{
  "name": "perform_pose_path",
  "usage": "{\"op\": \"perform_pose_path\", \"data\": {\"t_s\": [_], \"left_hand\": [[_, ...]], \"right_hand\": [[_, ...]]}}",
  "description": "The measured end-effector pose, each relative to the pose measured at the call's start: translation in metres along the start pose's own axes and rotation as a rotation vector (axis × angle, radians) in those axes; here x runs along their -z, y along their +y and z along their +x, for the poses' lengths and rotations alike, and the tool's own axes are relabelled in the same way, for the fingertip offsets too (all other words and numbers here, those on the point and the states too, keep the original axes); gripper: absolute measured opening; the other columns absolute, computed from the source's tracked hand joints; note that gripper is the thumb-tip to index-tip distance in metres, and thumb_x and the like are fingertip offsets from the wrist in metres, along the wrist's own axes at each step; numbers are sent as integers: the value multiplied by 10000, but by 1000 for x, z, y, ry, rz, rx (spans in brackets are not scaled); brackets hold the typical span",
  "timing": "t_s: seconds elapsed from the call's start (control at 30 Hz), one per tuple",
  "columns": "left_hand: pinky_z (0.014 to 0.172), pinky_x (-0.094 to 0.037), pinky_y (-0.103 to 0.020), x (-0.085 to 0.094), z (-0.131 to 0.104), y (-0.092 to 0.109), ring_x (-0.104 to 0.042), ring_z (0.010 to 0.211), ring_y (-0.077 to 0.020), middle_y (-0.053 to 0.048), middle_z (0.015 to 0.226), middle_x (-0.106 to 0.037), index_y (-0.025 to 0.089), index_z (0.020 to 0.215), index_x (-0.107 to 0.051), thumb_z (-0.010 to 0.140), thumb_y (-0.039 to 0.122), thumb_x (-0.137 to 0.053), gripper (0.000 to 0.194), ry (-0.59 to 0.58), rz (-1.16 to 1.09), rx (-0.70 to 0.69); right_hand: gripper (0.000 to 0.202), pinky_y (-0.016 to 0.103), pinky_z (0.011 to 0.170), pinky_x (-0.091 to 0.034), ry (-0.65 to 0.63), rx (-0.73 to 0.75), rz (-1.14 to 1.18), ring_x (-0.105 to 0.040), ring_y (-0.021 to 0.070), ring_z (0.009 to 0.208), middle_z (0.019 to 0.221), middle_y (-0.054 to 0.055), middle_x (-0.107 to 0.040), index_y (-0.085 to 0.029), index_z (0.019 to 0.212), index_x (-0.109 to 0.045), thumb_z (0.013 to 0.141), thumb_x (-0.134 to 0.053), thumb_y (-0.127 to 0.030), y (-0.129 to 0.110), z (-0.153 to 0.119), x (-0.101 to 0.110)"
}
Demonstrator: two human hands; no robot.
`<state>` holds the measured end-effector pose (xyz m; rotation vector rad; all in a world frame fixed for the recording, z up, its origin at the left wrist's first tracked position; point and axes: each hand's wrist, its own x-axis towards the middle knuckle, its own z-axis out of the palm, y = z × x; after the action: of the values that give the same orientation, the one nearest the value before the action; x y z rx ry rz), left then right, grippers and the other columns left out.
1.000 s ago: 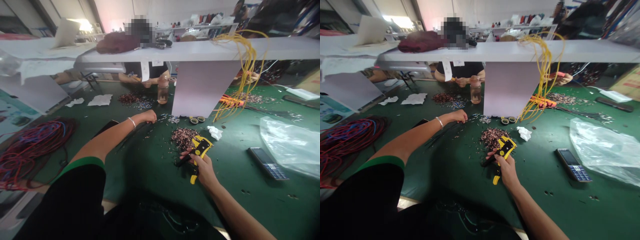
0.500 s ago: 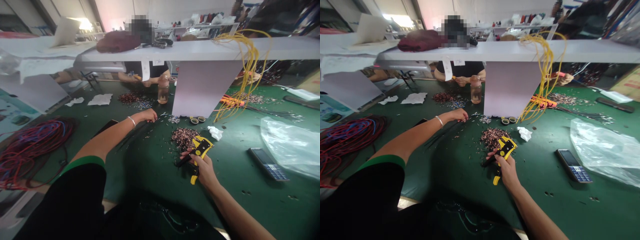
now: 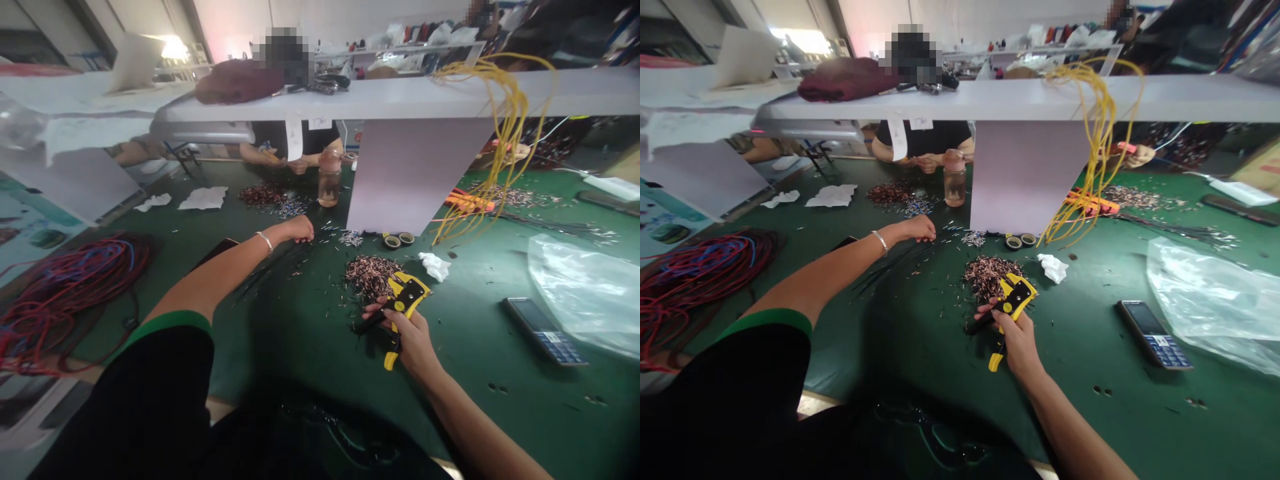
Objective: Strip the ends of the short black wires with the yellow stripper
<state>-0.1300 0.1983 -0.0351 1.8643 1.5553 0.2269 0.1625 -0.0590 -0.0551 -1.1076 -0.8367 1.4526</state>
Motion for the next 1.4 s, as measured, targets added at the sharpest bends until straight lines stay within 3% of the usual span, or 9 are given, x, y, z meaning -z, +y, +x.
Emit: {"op": "perform_pose_path", "data": {"t_s": [0.2, 0.5, 0.77, 1.0, 1.13, 1.4], "left_hand": [[463, -419, -165, 4, -2, 3, -539, 507, -76, -30, 624, -679, 122, 663, -711, 692, 130, -692, 36, -24, 12, -18], [535, -484, -214, 5, -10, 10, -576, 512, -91, -57, 649, -693, 84, 868, -736, 760, 131, -644, 150, 16, 35, 23], [541, -485, -203, -3, -14, 23, -587, 513, -96, -35, 612, -670, 94, 795, -711, 726, 112, -688, 75, 30, 131, 55], [620, -507, -221, -13, -14, 33, -623, 523, -140, 18, 471, -590, 144, 725, -696, 565, 105, -764, 178, -18, 345, 133], [662, -505, -245, -12, -14, 37, -664, 621, -193, -12, 493, -613, 156, 656, -679, 527, 135, -771, 159, -25, 448, 154], [697, -477, -240, -14, -14, 38, -679, 771, -226, -43, 610, -661, 164, 711, -712, 514, 175, -767, 205, -4, 509, 141]], "right_hand": [[225, 392, 731, -544, 3, 9, -21, -723, 269, 770, 849, 77, -769, -179, 904, -670, 738, -725, -321, -2, -1, 0], [235, 404, 743, -542, 5, 2, -18, -720, 271, 767, 855, 78, -770, -180, 898, -673, 729, -734, -333, -3, -2, -2], [243, 403, 734, -540, 17, 2, -21, -723, 274, 765, 841, 79, -772, -180, 886, -673, 718, -743, -341, -3, -2, -2], [249, 411, 756, -544, -15, 10, -18, -726, 280, 798, 869, 78, -770, -180, 929, -675, 745, -733, -337, -1, -2, 0], [248, 417, 751, -544, -13, 14, -16, -721, 279, 785, 861, 78, -768, -188, 904, -669, 736, -737, -357, -4, -3, -2], [248, 399, 729, -550, -6, 27, -11, -723, 268, 753, 848, 74, -771, -186, 901, -681, 727, -743, -352, -3, -2, -2]]}}
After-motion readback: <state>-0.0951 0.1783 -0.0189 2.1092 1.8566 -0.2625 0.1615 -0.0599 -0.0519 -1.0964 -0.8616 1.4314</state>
